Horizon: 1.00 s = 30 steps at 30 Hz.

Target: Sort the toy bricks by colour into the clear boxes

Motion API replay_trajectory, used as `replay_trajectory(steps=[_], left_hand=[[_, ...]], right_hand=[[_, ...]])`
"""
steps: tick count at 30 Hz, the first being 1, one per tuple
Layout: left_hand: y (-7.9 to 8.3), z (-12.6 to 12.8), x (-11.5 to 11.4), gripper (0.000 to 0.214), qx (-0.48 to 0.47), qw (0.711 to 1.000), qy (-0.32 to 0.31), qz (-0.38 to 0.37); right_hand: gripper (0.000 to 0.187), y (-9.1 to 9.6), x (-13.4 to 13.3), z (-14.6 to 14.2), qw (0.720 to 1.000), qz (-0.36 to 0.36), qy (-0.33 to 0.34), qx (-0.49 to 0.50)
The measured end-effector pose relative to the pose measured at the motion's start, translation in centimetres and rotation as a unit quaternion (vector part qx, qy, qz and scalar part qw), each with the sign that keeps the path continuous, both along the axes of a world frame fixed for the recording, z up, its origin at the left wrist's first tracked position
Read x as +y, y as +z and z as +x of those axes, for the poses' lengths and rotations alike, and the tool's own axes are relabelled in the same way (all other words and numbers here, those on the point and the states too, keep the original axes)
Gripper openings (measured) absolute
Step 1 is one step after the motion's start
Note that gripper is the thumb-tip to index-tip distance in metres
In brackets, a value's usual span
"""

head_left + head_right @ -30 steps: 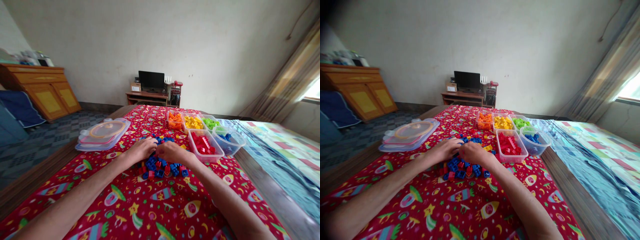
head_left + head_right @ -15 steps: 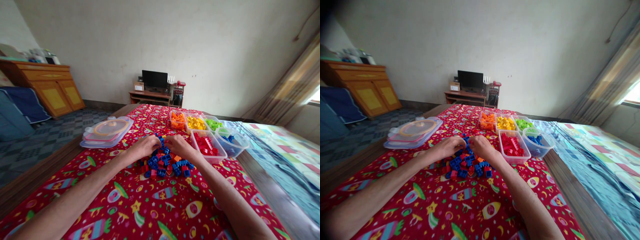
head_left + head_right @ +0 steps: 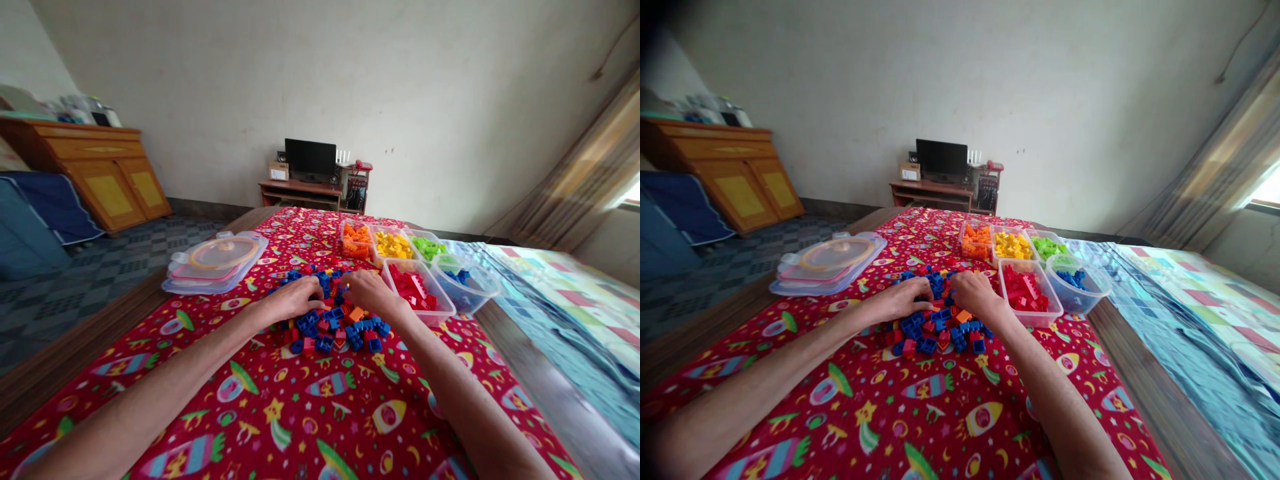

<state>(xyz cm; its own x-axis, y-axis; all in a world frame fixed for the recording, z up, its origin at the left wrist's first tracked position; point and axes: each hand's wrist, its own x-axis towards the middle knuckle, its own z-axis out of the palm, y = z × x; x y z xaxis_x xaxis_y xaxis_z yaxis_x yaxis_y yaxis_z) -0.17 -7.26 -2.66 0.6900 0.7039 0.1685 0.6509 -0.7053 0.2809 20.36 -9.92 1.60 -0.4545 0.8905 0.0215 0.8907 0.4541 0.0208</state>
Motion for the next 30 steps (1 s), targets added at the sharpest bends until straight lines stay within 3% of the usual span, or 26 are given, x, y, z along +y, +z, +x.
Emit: replay_trajectory(steps=[7,12,15,20,25,30], left_hand=[[0.2,-0.2,0.3,0.01,-0.04,0.998,0.043,-0.013],[0.8,-1.3,0.9,0.014,-0.014,0.997,0.002,-0.072],[1.7,-1.4,0.2,0.017,0.036,0.994,-0.009,-0.101],[2.7,-0.5,-1.6,0.011,0.06,0.995,0.014,-0.078],[1.7,0.4,-2.3,0.03,0.036,0.997,0.014,-0.061],[1.6,0.5,-2.3,0.016,0.067,0.996,-0.002,-0.058]], right_hand=[[0.032,-0.6,-0.2,-0.3,0.999,-0.031,0.006,-0.025],[0.027,-1.0,0.6,0.3,0.999,-0.021,0.039,0.011],[0.022,-0.5,0.3,0.1,0.994,-0.03,0.076,0.066],[0.015,0.8,-0.9,-0.7,0.984,-0.074,0.084,0.136],[0.015,1.7,-1.8,-1.2,0.991,-0.091,0.079,0.051],[0.023,1.3,-2.8,-1.8,0.987,-0.109,0.092,-0.07]])
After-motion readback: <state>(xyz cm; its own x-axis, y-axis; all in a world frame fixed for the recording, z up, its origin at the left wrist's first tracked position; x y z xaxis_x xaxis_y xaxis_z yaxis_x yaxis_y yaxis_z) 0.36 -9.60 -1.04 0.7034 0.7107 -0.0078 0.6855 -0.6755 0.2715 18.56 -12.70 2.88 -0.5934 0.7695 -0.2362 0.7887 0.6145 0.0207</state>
